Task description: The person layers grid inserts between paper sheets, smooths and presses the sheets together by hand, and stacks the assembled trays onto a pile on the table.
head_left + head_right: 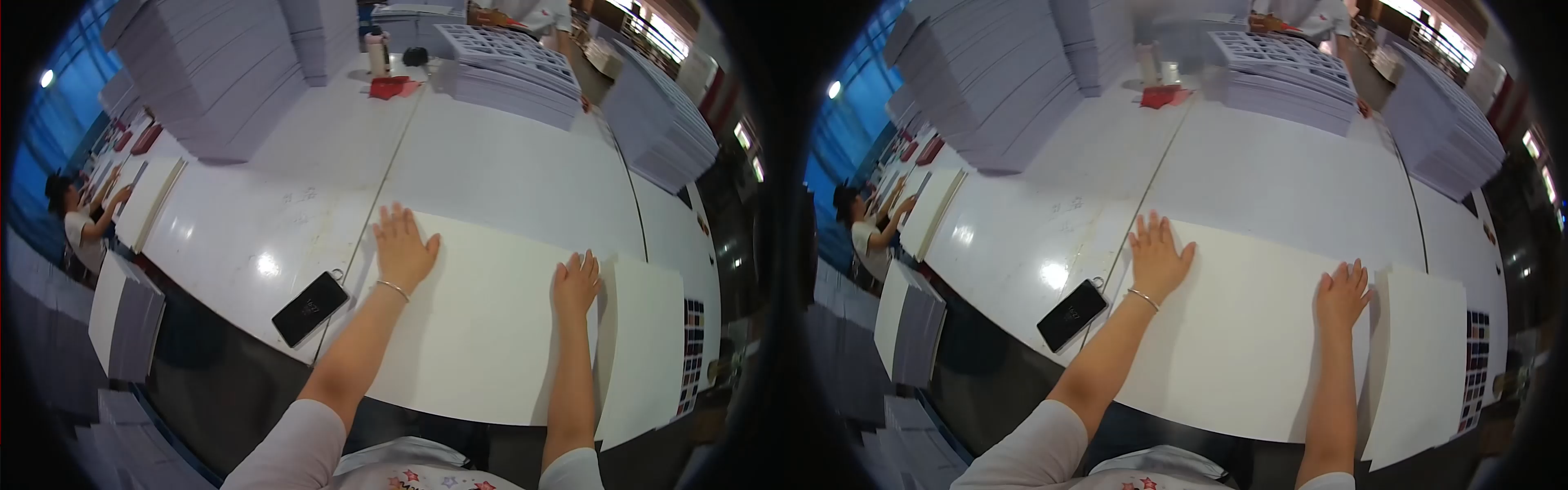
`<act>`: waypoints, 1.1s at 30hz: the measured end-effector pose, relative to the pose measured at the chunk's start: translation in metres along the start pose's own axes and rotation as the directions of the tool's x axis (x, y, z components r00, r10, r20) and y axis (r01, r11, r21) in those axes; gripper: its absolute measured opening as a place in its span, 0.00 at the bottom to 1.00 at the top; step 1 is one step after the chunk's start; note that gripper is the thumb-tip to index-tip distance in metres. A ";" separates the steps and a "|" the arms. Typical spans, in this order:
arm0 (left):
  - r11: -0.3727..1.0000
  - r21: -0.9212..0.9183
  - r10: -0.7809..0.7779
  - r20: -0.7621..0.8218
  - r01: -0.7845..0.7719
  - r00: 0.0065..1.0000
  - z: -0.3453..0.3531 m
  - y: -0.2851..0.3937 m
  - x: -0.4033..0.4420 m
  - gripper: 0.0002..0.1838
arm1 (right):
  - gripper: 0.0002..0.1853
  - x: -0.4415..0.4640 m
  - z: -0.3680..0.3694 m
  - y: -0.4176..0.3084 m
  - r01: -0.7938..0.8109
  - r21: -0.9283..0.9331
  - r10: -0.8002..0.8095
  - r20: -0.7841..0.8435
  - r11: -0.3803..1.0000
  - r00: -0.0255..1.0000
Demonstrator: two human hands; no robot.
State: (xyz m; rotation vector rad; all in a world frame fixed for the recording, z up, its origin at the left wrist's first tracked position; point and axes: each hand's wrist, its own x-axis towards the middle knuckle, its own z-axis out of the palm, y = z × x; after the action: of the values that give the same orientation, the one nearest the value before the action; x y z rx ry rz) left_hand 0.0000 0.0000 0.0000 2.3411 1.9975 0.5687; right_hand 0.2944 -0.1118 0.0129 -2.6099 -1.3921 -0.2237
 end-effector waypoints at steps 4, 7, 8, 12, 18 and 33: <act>0.998 -0.031 0.055 -0.066 -0.057 0.996 -0.013 -0.020 0.012 0.35 | 0.24 0.001 0.025 -0.013 0.162 0.218 -0.141 -0.109 0.962 0.984; 0.996 -0.079 0.042 -0.052 -0.046 0.998 -0.007 -0.006 0.000 0.32 | 0.26 -0.004 0.004 -0.002 0.151 0.121 -0.151 -0.007 0.981 0.988; 0.996 -0.077 0.042 -0.045 -0.045 0.998 -0.007 -0.005 0.001 0.32 | 0.26 -0.003 0.003 -0.002 0.145 0.130 -0.146 -0.004 0.981 0.989; 0.996 -0.053 0.063 -0.070 -0.067 0.996 -0.005 -0.009 0.004 0.32 | 0.27 0.001 0.004 -0.005 0.150 0.150 -0.151 -0.002 0.977 0.988; 0.975 -0.028 0.222 0.003 -0.222 0.975 -0.025 -0.033 -0.052 0.34 | 0.29 0.008 0.015 -0.003 0.166 0.053 -0.166 -0.006 0.985 0.986; 0.965 -0.091 0.251 0.066 -0.244 0.966 -0.094 -0.071 -0.174 0.36 | 0.30 -0.129 -0.003 -0.115 0.671 0.105 -0.678 0.048 0.734 0.734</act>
State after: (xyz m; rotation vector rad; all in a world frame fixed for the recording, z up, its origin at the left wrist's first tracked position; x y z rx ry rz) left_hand -0.1142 -0.1746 0.0245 2.5372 1.6286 0.5471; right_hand 0.1278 -0.1536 -0.0021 -1.9418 -2.2846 -0.1390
